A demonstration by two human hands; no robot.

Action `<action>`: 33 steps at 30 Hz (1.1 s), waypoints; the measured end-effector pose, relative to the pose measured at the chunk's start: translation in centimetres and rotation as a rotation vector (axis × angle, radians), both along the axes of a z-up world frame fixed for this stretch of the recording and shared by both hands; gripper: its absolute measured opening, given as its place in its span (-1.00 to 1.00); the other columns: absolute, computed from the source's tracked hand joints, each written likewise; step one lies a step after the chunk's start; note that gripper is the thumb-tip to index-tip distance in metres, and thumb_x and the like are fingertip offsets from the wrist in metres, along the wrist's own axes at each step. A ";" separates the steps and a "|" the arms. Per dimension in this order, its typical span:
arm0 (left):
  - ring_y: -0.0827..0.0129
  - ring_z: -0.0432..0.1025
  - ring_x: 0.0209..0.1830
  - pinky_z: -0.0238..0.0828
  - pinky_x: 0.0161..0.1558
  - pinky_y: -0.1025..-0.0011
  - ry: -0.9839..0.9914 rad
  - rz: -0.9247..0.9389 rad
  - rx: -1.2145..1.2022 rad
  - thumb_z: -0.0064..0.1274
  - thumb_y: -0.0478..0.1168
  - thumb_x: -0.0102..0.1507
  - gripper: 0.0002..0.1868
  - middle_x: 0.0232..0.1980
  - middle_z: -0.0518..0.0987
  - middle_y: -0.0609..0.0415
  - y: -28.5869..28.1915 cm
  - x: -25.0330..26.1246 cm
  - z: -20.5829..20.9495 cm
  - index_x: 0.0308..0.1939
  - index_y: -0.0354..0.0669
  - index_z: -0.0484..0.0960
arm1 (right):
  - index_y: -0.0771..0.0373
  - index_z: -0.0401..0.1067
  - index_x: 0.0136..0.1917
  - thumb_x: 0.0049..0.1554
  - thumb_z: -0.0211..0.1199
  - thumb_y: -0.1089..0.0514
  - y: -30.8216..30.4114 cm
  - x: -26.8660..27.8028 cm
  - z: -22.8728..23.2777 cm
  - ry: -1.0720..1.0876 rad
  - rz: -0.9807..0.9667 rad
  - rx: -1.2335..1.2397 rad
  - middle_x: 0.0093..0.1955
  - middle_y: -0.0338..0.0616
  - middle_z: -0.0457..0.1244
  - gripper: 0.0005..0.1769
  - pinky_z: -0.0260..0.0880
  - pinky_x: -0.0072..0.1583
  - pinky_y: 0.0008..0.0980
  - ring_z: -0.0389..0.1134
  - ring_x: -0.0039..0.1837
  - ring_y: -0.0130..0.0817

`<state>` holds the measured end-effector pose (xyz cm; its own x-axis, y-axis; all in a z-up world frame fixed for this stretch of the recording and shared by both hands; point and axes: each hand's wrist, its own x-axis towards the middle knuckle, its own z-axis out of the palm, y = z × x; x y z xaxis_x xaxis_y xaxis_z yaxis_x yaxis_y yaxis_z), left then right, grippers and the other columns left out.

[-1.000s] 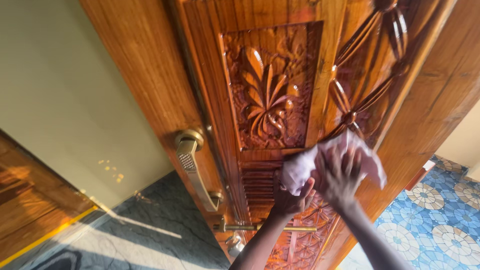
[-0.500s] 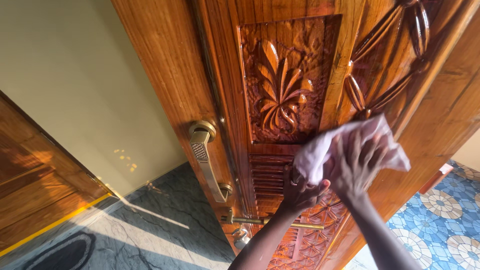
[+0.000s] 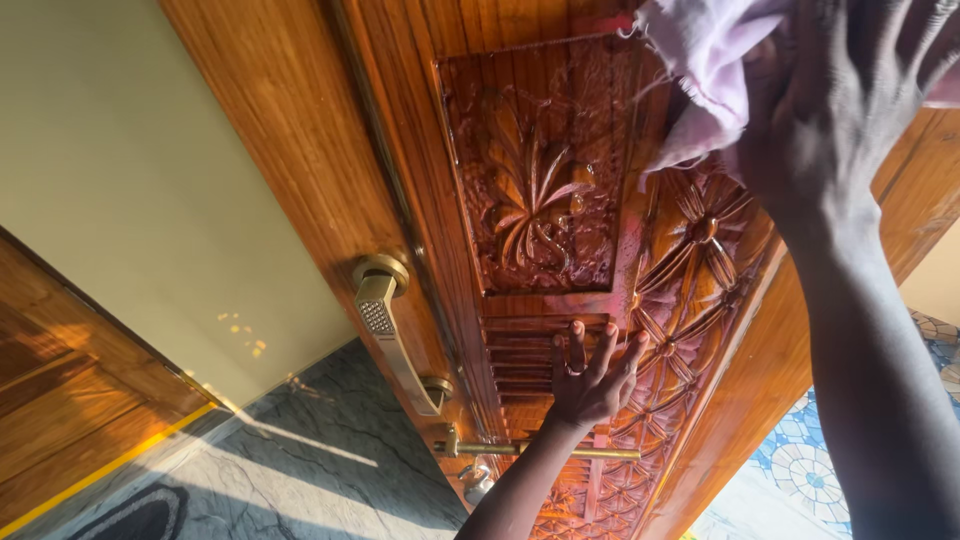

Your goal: The person wipes a carved wooden door with a cloth, moving the cloth over the surface and around the handle area. The person repeatedly wipes the same sections of the door throughout the clip.

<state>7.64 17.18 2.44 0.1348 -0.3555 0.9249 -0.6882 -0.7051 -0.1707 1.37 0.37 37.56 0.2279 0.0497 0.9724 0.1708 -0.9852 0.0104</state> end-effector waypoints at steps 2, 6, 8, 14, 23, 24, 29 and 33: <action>-0.16 -0.28 0.73 -0.37 0.61 -0.16 -0.013 0.007 -0.002 -0.15 0.02 0.49 -0.43 0.74 -0.13 0.02 0.0 0.1 0.2 0.62 0.33 0.26 | 0.22 0.21 0.64 0.47 -0.05 0.09 -0.6 0.1 -0.3 0.007 0.015 0.065 0.59 0.33 -0.01 -0.48 -0.23 0.61 0.34 -0.07 0.64 0.41; -0.17 -0.22 0.72 -0.36 0.62 -0.15 -0.031 0.017 -0.014 -0.12 0.00 0.48 -0.42 0.73 -0.06 0.01 0.1 -0.2 0.1 0.61 0.31 0.29 | 0.19 0.07 0.69 0.50 -0.04 -0.02 -2.3 0.8 -2.8 0.041 -0.115 0.201 0.69 0.31 -0.14 -0.43 -0.34 0.65 0.33 -0.20 0.71 0.36; -0.18 -0.19 0.71 -0.34 0.61 -0.16 -0.040 0.018 -0.017 -0.12 0.00 0.47 -0.43 0.72 -0.02 0.00 0.1 -0.3 0.2 0.60 0.30 0.31 | 0.20 0.06 0.68 0.49 -0.03 -0.03 -2.9 1.2 -5.0 0.032 -0.170 0.207 0.69 0.31 -0.15 -0.41 -0.35 0.65 0.34 -0.22 0.71 0.35; -0.18 -0.11 0.69 -0.27 0.59 -0.16 -0.078 0.032 -0.043 -0.14 0.01 0.45 -0.45 0.69 0.05 -0.01 0.2 -0.2 0.6 0.56 0.28 0.39 | 0.22 0.04 0.68 0.45 0.01 -0.08 -2.7 2.1 -14.8 0.083 -0.215 0.197 0.70 0.30 -0.18 -0.34 -0.39 0.64 0.36 -0.26 0.72 0.32; -0.15 -0.09 0.69 -0.18 0.58 -0.15 -0.092 0.031 -0.064 -0.15 0.03 0.47 -0.49 0.68 0.10 0.04 0.0 0.1 0.8 0.53 0.31 0.43 | 0.25 0.01 0.68 0.39 0.06 -0.15 -0.3 2.3 -25.0 0.144 -0.198 0.147 0.71 0.29 -0.23 -0.25 -0.45 0.63 0.39 -0.33 0.73 0.28; -0.14 -0.09 0.70 -0.17 0.59 -0.15 -0.081 0.024 -0.059 -0.15 0.02 0.48 -0.49 0.68 0.10 0.04 0.1 0.0 0.6 0.53 0.33 0.43 | 0.26 0.00 0.68 0.39 0.06 -0.16 -0.2 2.2 -25.4 0.145 -0.200 0.143 0.72 0.28 -0.23 -0.23 -0.45 0.62 0.39 -0.34 0.73 0.28; -0.14 -0.09 0.69 -0.17 0.59 -0.15 -0.085 0.000 -0.059 -0.15 0.10 0.50 -0.51 0.68 0.10 0.03 0.3 -0.3 0.4 0.52 0.29 0.44 | 0.28 -0.02 0.68 0.35 0.09 -0.20 0.7 1.9 -24.8 0.105 -0.211 0.116 0.72 0.28 -0.26 -0.18 -0.48 0.62 0.41 -0.38 0.74 0.26; -0.15 -0.06 0.67 -0.19 0.59 -0.15 -0.089 -0.019 -0.075 -0.17 0.09 0.50 -0.53 0.66 0.14 0.01 0.3 0.0 0.5 0.48 0.29 0.49 | 0.29 -0.03 0.68 0.33 0.11 -0.23 2.0 2.6 -23.2 0.050 -0.209 0.092 0.73 0.27 -0.28 -0.13 -0.51 0.61 0.42 -0.41 0.75 0.24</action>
